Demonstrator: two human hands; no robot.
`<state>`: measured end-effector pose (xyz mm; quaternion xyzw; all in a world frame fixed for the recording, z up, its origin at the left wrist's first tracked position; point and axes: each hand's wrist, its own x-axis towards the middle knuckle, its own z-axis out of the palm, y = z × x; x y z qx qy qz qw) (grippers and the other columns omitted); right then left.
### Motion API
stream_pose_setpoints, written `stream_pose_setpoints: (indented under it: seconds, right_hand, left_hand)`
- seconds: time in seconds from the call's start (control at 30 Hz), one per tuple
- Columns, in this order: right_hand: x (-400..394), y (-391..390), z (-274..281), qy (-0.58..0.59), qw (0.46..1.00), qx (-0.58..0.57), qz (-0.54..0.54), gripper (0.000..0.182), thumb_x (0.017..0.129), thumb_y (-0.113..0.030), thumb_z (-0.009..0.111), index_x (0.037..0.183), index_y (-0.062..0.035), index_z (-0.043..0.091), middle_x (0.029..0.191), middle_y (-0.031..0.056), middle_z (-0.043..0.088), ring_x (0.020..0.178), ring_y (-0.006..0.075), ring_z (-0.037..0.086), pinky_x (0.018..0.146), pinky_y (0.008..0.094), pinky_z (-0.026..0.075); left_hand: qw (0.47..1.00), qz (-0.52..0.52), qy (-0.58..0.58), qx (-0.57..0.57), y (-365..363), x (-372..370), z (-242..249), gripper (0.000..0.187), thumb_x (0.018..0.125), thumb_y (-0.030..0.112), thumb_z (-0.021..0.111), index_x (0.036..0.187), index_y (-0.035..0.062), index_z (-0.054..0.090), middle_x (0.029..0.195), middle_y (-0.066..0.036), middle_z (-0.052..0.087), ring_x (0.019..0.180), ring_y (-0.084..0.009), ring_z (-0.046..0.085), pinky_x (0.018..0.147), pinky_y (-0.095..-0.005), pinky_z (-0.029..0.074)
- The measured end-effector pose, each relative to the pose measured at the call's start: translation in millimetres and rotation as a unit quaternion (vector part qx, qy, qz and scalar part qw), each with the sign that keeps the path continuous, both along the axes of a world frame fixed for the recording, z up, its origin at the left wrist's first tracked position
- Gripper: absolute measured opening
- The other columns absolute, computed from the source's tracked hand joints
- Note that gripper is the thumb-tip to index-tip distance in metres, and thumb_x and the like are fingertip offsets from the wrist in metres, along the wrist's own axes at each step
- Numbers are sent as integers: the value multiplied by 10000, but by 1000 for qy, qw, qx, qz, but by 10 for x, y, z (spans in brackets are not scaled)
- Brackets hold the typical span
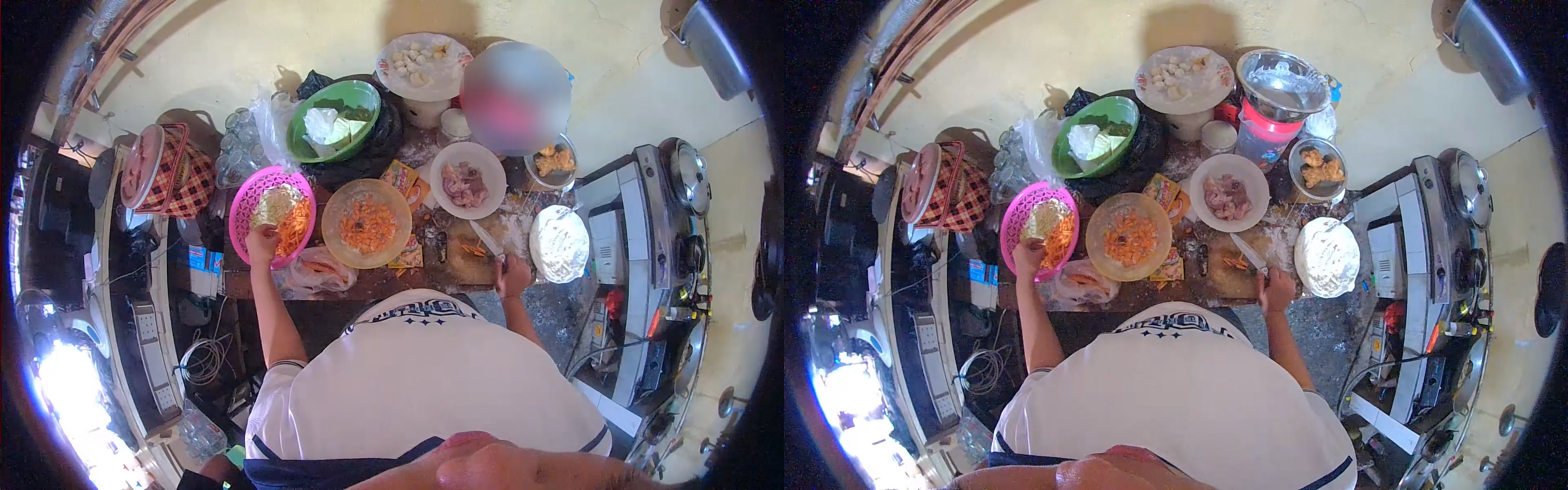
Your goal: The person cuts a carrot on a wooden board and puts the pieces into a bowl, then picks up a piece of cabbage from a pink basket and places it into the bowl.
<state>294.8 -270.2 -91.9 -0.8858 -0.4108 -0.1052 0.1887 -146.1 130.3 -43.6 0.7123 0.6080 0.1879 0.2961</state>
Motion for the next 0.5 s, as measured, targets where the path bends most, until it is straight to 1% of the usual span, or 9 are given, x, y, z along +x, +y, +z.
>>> stream_pose_setpoints:
  seconds: [0.07, 0.1, 0.17, 0.2, 0.27, 0.3, 0.37, 0.5]
  right_hand:
    - [0, 0, 1, 1, 1000, 6, 3, 256, 806, -346, 565, 819, -90, 578, 725, 89, 573, 689, 296, 556, 618, 426, 413]
    - [0, 4, -5, -2, 1000, 13, 4, 261, 809, -348, 562, 810, -88, 573, 726, 91, 571, 694, 297, 556, 617, 429, 412]
    - [-6, 4, -15, -4, 1000, 19, 7, 266, 811, -351, 559, 802, -86, 567, 726, 92, 570, 700, 298, 556, 615, 432, 410]
    - [-7, 2, -18, -2, 1000, 17, 5, 273, 812, -355, 558, 801, -83, 567, 729, 95, 571, 705, 299, 556, 617, 435, 409]
    - [1, -1, -17, -2, 1000, 15, 4, 280, 813, -360, 556, 800, -80, 566, 732, 98, 572, 710, 300, 556, 620, 437, 408]
    - [-12, 6, 19, 7, 1000, 18, 4, 288, 813, -363, 557, 808, -75, 569, 734, 100, 573, 713, 302, 557, 627, 437, 410]
    - [-19, 12, 40, 16, 1000, 21, 5, 296, 812, -366, 558, 817, -71, 573, 736, 102, 574, 717, 303, 558, 635, 436, 411]
    - [-16, 4, 4, 32, 999, -2, -13, 310, 817, -376, 558, 850, -70, 591, 757, 104, 587, 740, 301, 567, 664, 427, 424]
  left_hand:
    - [997, -41, 50, 52, -48, 78, 89, 259, 667, 98, 681, 914, 23, 674, 801, -148, 672, 724, -244, 661, 679, -335, 517]
    - [997, -41, 50, 52, -42, 89, 43, 259, 667, 98, 681, 914, 23, 674, 801, -148, 672, 724, -244, 661, 679, -335, 517]
    - [988, -77, 118, 68, -19, 135, -56, 277, 666, 125, 693, 923, 27, 668, 800, -148, 668, 735, -260, 658, 692, -357, 510]
    - [988, -77, 118, 68, -32, 178, -34, 277, 666, 125, 693, 923, 27, 668, 800, -148, 668, 735, -260, 658, 692, -357, 510]
    - [981, -84, 127, 120, -72, 309, -10, 257, 659, 147, 703, 895, 49, 674, 810, -135, 668, 753, -278, 650, 699, -375, 501]
    - [981, -84, 126, 120, -129, 413, 59, 257, 659, 147, 703, 895, 49, 674, 810, -135, 668, 753, -278, 650, 699, -375, 501]
    - [982, -50, 174, 59, -234, 591, 226, 229, 661, 148, 700, 873, 66, 672, 823, -129, 665, 779, -296, 639, 713, -386, 494]
    - [977, -68, 193, 58, -143, 546, -17, 249, 659, 119, 701, 894, 49, 662, 855, -152, 656, 796, -280, 638, 720, -371, 496]
